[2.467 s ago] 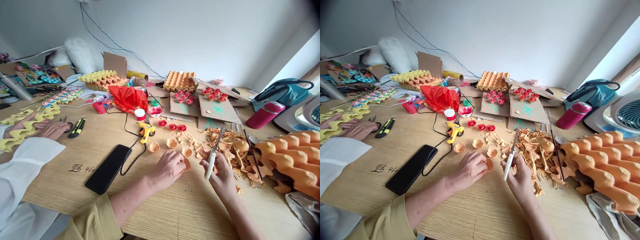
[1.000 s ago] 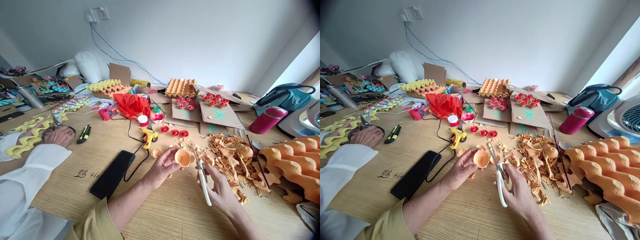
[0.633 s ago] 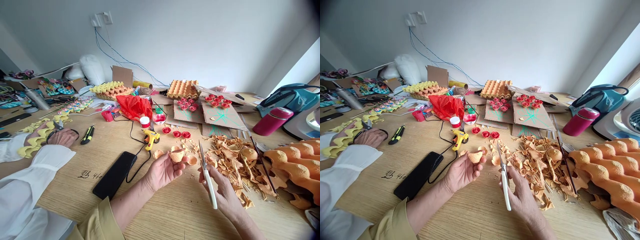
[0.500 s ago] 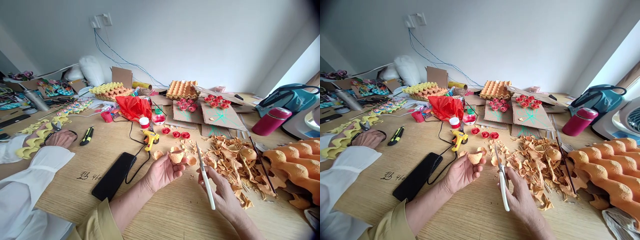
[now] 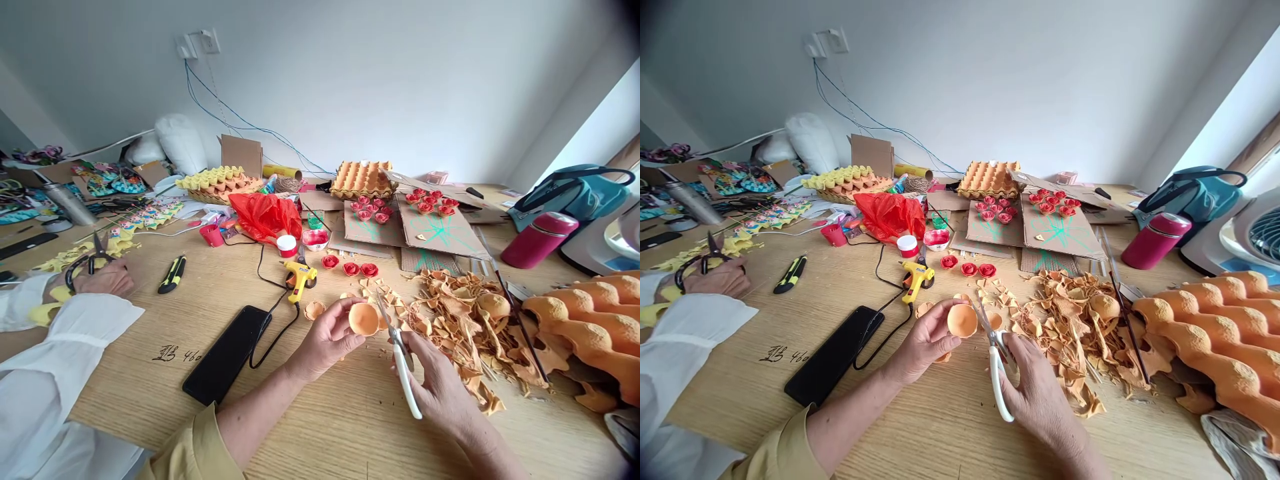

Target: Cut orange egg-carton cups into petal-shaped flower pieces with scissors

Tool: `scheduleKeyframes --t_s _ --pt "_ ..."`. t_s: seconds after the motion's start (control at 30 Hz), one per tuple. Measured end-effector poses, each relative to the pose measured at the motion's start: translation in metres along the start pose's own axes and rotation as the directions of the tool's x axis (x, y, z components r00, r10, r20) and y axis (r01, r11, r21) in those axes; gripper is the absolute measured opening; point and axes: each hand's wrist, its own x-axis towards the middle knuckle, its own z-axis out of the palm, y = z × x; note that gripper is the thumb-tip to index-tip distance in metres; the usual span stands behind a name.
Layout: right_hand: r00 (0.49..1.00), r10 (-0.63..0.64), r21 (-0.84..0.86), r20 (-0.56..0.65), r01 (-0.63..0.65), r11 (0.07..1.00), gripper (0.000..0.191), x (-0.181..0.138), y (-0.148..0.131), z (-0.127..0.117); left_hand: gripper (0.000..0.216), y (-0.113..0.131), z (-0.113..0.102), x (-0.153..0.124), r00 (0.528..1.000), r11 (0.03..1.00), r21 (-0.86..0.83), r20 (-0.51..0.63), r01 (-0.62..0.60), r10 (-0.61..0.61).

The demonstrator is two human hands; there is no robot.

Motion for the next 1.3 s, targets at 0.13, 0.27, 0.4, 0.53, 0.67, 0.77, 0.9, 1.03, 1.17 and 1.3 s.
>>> scheduleKeyframes --t_s 0.13,0.27,0.4,0.53,0.67,0.77,0.9,1.03,1.17,1.3 --pt "1.000 -0.010 -0.001 -0.021 0.010 1.000 0.018 0.001 -0.002 -0.001 0.050 -0.001 -0.002 0.000 0.999 0.999 -0.039 -0.005 0.034 -0.034" --pt "0.997 0.052 0.071 -0.065 -0.047 0.996 0.021 0.000 -0.002 0.000 0.048 -0.002 -0.003 0.002 0.991 0.953 -0.272 0.069 0.133 -0.119" --pt "0.974 0.166 0.258 -0.152 -0.123 0.958 0.017 -0.001 0.001 0.002 0.036 -0.007 -0.004 0.002 0.953 0.840 -0.456 0.198 0.295 -0.228" --pt "0.965 0.185 0.487 -0.183 -0.074 0.870 0.030 0.001 -0.005 0.004 0.037 -0.016 0.000 0.000 0.872 0.714 -0.506 0.342 0.484 -0.350" --pt "0.970 0.204 0.642 -0.134 -0.072 0.763 0.035 0.003 -0.016 0.004 0.049 -0.023 0.007 -0.005 0.819 0.729 -0.397 0.407 0.558 -0.405" --pt "0.971 0.216 0.660 -0.106 -0.094 0.746 0.030 0.003 -0.019 0.003 0.049 -0.022 0.011 -0.008 0.844 0.833 -0.271 0.396 0.483 -0.362" --pt "0.976 0.205 0.612 -0.079 -0.115 0.782 0.023 0.001 -0.018 0.001 0.049 -0.016 0.016 -0.010 0.955 0.972 0.033 0.186 0.231 -0.233" --pt "0.973 0.200 0.570 -0.111 -0.103 0.815 0.027 0.000 -0.019 0.001 0.047 -0.011 0.020 -0.010 0.979 0.977 0.120 0.084 0.174 -0.184" --pt "0.972 0.218 0.558 -0.091 -0.132 0.820 0.027 0.000 -0.017 -0.003 0.043 -0.007 0.020 -0.007 0.974 0.974 -0.014 0.026 0.225 -0.225" --pt "0.984 0.168 0.410 -0.058 -0.130 0.903 0.021 0.000 -0.010 -0.007 0.043 -0.005 0.014 -0.003 0.969 0.956 -0.170 -0.020 0.239 -0.246"
